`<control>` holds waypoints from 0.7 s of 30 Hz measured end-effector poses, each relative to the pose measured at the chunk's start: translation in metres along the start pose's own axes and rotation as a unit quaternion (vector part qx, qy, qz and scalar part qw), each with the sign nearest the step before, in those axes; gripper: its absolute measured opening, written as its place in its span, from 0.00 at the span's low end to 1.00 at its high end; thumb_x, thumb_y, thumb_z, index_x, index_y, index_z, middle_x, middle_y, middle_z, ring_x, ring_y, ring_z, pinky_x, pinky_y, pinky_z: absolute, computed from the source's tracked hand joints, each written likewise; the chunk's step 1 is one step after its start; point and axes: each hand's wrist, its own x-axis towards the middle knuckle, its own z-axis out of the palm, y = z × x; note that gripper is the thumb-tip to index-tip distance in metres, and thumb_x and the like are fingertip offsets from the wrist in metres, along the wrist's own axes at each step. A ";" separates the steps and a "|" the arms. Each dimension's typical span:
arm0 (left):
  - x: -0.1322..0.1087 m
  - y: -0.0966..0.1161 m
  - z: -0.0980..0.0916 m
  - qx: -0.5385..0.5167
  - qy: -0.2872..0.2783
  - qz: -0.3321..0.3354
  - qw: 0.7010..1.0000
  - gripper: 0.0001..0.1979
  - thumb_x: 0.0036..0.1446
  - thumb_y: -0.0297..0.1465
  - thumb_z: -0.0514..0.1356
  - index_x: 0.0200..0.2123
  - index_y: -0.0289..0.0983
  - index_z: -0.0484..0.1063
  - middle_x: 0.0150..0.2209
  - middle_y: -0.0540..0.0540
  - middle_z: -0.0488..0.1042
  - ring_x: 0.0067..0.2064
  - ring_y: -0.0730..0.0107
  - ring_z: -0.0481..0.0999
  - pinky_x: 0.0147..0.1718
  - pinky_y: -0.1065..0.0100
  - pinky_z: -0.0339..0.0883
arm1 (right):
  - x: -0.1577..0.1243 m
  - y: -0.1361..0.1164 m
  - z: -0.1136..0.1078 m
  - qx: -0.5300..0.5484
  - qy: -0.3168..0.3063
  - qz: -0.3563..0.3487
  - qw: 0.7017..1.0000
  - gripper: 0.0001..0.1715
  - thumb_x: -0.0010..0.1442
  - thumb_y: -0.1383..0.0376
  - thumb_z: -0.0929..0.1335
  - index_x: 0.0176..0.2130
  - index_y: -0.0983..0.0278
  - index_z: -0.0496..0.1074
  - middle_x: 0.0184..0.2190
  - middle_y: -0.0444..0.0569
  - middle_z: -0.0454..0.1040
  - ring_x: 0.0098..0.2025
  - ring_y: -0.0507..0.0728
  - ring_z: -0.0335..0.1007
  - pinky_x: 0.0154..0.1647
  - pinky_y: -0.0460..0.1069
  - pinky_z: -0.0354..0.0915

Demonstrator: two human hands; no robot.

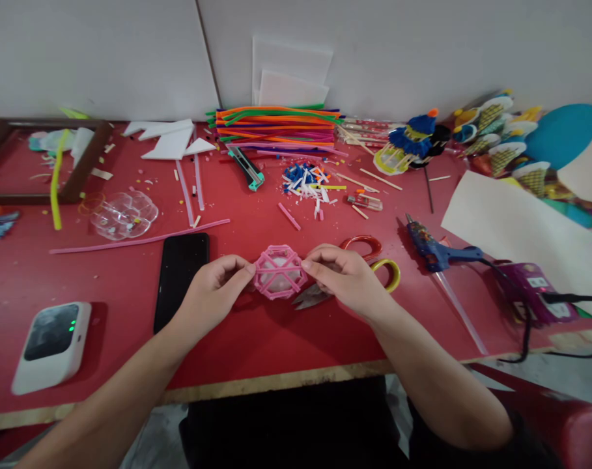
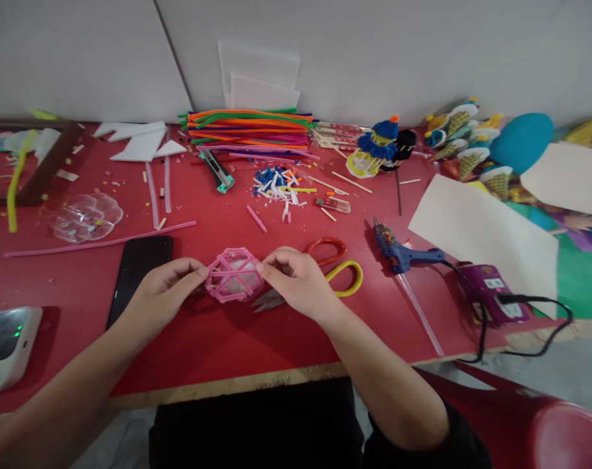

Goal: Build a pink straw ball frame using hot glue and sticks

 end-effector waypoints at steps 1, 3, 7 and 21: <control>0.000 0.000 0.000 0.002 0.001 0.002 1.000 0.13 0.56 0.40 0.60 0.25 0.38 0.74 0.22 0.53 0.68 0.25 0.73 0.63 0.24 0.72 0.56 | 0.000 0.000 0.000 0.001 0.001 -0.001 1.000 0.20 0.58 0.50 0.71 0.27 0.63 0.72 0.27 0.41 0.63 0.24 0.47 0.55 0.23 0.47 0.52; 0.000 0.000 -0.001 0.008 0.001 0.006 1.000 0.13 0.56 0.40 0.60 0.25 0.38 0.74 0.22 0.53 0.68 0.24 0.73 0.63 0.24 0.72 0.55 | 0.000 0.000 0.000 -0.001 0.000 -0.001 1.000 0.20 0.58 0.50 0.71 0.27 0.63 0.71 0.27 0.41 0.63 0.23 0.47 0.55 0.23 0.47 0.52; 0.000 -0.001 -0.002 0.017 -0.003 0.003 1.000 0.13 0.56 0.40 0.60 0.26 0.38 0.74 0.22 0.52 0.69 0.25 0.73 0.64 0.25 0.71 0.57 | 0.001 0.000 0.000 -0.001 0.001 -0.001 1.000 0.20 0.58 0.50 0.71 0.27 0.63 0.72 0.27 0.41 0.64 0.23 0.47 0.56 0.22 0.47 0.52; 0.000 0.001 -0.003 0.022 -0.007 -0.005 1.000 0.14 0.56 0.41 0.60 0.26 0.38 0.74 0.23 0.52 0.70 0.26 0.72 0.65 0.26 0.71 0.58 | -0.001 -0.005 -0.002 -0.042 -0.022 0.015 0.999 0.22 0.60 0.48 0.68 0.28 0.62 0.69 0.23 0.40 0.62 0.22 0.48 0.56 0.23 0.47 0.54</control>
